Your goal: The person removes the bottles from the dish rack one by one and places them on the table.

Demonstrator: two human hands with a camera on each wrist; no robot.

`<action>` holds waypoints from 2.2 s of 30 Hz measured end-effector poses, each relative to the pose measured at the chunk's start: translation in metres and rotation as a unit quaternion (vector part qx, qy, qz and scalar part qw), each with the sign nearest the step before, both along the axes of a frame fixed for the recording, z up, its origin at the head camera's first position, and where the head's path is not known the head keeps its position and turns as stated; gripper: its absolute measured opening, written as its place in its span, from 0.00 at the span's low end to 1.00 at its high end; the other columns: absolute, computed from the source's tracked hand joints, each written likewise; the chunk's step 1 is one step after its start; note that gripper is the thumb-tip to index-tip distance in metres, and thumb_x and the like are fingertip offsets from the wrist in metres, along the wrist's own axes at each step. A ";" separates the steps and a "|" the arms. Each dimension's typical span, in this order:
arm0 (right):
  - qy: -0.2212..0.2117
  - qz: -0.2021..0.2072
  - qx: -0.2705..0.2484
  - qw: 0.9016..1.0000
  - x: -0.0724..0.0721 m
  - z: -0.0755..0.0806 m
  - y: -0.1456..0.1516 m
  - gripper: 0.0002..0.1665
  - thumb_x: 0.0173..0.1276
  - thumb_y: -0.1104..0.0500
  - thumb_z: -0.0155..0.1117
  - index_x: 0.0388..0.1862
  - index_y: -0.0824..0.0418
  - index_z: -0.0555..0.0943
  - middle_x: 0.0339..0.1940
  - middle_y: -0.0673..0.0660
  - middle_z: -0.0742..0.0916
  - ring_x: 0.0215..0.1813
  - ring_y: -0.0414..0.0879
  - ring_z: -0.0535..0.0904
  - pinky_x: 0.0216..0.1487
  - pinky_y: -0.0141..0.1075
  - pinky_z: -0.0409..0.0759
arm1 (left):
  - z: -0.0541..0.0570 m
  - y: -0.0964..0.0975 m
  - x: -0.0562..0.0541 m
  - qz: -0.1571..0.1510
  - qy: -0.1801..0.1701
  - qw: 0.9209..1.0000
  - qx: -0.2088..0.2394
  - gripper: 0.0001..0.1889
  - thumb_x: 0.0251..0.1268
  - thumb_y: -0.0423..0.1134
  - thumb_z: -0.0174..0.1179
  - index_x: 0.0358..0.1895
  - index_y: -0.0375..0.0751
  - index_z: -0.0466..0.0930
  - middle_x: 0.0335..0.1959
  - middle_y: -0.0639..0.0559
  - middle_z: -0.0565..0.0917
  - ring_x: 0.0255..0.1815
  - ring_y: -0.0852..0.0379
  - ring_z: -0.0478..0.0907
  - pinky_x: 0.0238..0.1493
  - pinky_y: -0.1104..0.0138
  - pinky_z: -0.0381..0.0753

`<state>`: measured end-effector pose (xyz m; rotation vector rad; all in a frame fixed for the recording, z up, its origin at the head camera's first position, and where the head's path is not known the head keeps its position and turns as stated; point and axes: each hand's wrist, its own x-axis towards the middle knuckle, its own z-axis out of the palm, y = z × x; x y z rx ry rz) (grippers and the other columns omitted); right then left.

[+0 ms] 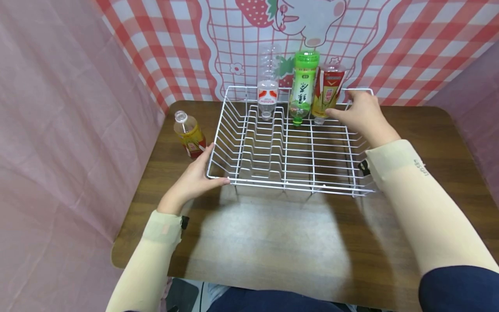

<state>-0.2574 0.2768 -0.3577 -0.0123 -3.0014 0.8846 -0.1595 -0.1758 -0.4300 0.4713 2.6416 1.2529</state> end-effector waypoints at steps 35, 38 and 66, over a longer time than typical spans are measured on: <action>-0.045 -0.027 -0.017 0.998 -0.021 -0.020 -0.003 0.61 0.65 0.31 0.66 0.78 0.74 0.59 0.70 0.76 0.71 0.69 0.70 0.66 0.66 0.65 0.66 | -0.003 -0.003 -0.001 0.004 -0.012 1.000 0.010 0.62 0.52 0.55 0.79 0.84 0.51 0.45 0.80 0.45 0.57 0.75 0.45 0.60 0.73 0.48 0.59; -0.047 -0.030 -0.022 0.998 -0.023 -0.020 -0.003 0.61 0.65 0.31 0.65 0.78 0.74 0.58 0.70 0.75 0.72 0.68 0.69 0.68 0.65 0.65 0.68 | -0.003 -0.004 -0.001 0.005 -0.010 1.000 0.010 0.62 0.51 0.55 0.79 0.84 0.50 0.45 0.80 0.44 0.57 0.75 0.45 0.60 0.73 0.48 0.59; -0.068 -0.019 -0.084 0.994 -0.043 -0.035 -0.003 0.55 0.63 0.32 0.70 0.74 0.69 0.68 0.66 0.70 0.78 0.62 0.64 0.76 0.64 0.57 0.73 | -0.004 -0.003 -0.001 0.004 -0.009 1.000 0.001 0.62 0.52 0.54 0.79 0.84 0.51 0.44 0.81 0.46 0.56 0.76 0.44 0.59 0.73 0.48 0.58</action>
